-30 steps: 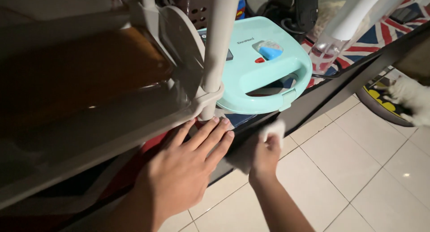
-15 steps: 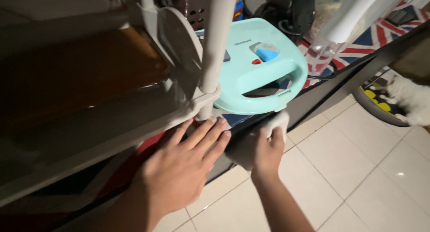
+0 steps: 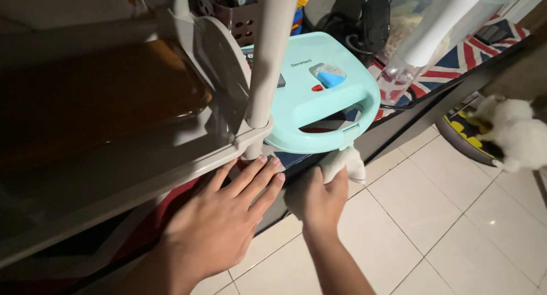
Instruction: Cleaning a cabinet and drawer using a spray bottle and cloth.
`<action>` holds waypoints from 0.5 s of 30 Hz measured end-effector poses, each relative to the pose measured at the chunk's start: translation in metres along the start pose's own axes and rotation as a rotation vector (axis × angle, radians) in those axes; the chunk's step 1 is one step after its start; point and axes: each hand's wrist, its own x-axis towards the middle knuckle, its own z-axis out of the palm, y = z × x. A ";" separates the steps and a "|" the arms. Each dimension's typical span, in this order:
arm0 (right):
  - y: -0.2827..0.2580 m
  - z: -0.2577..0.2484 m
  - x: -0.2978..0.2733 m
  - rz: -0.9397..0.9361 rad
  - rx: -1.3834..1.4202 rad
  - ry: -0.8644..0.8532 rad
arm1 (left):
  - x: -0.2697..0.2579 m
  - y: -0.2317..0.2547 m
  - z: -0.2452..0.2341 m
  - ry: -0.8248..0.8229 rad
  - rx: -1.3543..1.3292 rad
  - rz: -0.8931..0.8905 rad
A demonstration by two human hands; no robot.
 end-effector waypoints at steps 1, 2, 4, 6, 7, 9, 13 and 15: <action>0.014 0.001 0.004 -0.002 0.002 0.003 | 0.001 0.000 0.000 0.001 0.002 0.003; 0.028 0.002 0.007 -0.105 -0.052 0.059 | 0.001 0.000 0.000 -0.003 0.016 0.003; 0.059 0.002 0.020 -0.208 -0.102 0.116 | 0.001 -0.001 0.001 -0.009 0.036 0.005; 0.094 -0.004 0.033 0.243 -0.131 -0.027 | 0.001 0.001 0.004 -0.016 0.044 0.018; 0.093 -0.008 0.030 0.249 -0.136 -0.028 | -0.002 0.004 0.000 -0.021 0.038 0.018; 0.086 -0.012 0.041 0.489 -0.010 -0.186 | 0.002 0.003 -0.004 -0.047 0.053 0.005; 0.020 -0.008 0.001 0.305 0.101 -0.135 | 0.002 0.003 -0.002 -0.066 0.072 0.025; 0.027 -0.002 -0.009 0.164 -0.159 -0.058 | 0.002 0.002 -0.005 -0.049 0.075 0.014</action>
